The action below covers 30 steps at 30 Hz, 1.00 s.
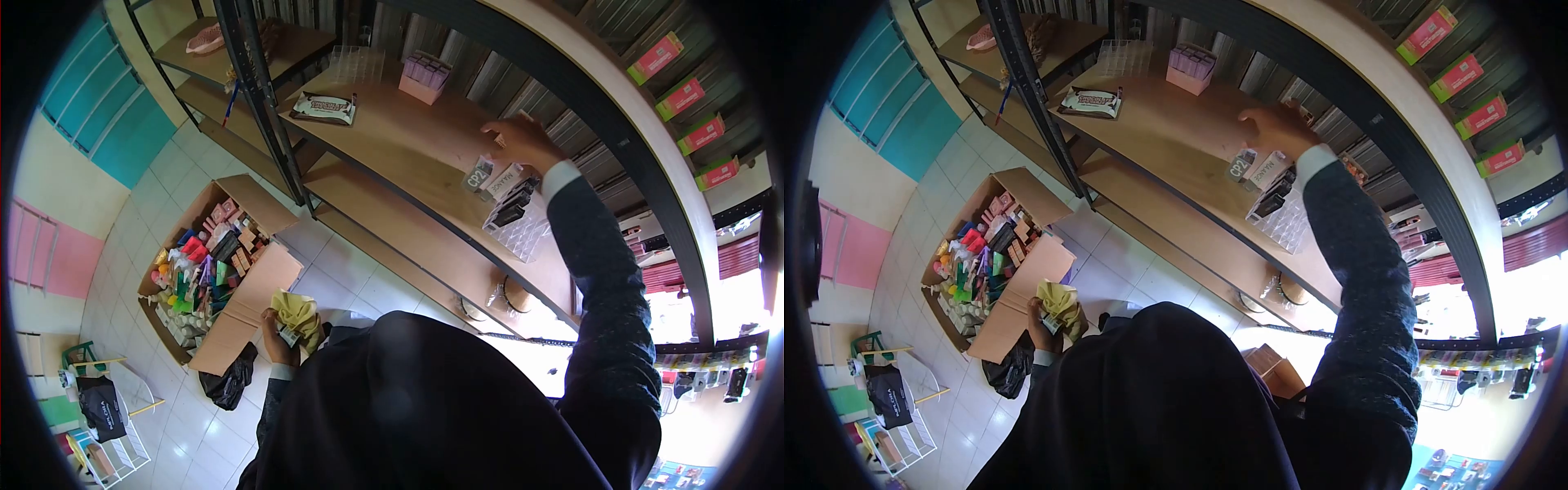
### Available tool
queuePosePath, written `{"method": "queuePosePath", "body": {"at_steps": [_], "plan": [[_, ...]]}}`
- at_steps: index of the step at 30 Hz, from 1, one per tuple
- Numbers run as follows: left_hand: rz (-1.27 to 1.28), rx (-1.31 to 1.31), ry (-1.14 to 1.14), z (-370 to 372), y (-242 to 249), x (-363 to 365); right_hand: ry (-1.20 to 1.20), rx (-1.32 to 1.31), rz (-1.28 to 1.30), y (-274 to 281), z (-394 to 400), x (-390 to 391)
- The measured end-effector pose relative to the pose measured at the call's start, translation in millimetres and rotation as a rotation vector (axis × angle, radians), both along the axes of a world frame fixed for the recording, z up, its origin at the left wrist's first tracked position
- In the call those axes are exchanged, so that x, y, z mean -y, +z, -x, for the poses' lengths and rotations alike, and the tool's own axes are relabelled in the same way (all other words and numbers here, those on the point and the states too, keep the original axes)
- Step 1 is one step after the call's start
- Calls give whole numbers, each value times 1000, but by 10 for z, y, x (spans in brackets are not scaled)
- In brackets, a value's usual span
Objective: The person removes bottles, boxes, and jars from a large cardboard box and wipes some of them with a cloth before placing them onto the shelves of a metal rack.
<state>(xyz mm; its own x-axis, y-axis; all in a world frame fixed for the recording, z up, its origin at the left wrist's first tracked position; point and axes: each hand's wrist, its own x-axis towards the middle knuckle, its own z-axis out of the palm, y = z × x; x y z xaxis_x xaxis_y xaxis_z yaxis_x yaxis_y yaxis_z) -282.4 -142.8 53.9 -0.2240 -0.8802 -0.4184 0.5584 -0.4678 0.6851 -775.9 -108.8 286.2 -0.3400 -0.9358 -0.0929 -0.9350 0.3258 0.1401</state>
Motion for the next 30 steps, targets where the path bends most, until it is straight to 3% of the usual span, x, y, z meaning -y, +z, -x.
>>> {"method": "queuePosePath", "body": {"at_steps": [2, 4, 5, 7, 9, 12, 13, 14, 16, 19, 20, 22, 24, 26, 28, 30], "plan": [[-1, 8, -6, -16, 11, 19, -8, -30, -28, 273, -219, -65], [-7, 21, -2, -62, 25, 38, 138, -45, 202, 370, -365, -162], [0, 14, -2, -67, 40, 45, 155, -39, 199, 392, -459, -185], [-12, 24, 18, -78, 45, 89, 279, 290, 340, 378, -666, -157], [34, 80, 8, -110, 97, 137, 397, 329, 341, 341, -1051, -94], [146, 148, 5, -237, -168, 306, 312, 828, 321, -83, -1676, 153], [0, 45, 40, -210, 23, 334, 308, 989, 295, -323, -1849, 282], [47, 43, 48, -194, 195, 376, 308, 1093, 274, -519, -2081, 401], [81, 41, 118, -286, 94, 518, 267, 1258, 214, -928, -2690, 665], [-15, 17, 109, -475, 314, 760, 245, 1626, 245, -1693, -3601, 1006], [24, 45, 53, -556, 349, 841, 248, 1590, 114, -1726, -3857, 1084], [50, 71, 7, -769, 314, 1011, -170, 2195, 84, -2117, -4388, 1239], [264, 245, -82, -996, 201, 1227, -263, 2175, 39, -2174, -4622, 1454], [248, 249, -85, -1240, 109, 1400, -363, 2149, -2, -2222, -4837, 1673], [-12, -169, 32, -1431, 171, 1545, -338, 2126, 31, -2280, -5007, 1861], [-80, -204, 71, -1625, 149, 1705, -400, 2158, 73, -2335, -5182, 1987]]}}
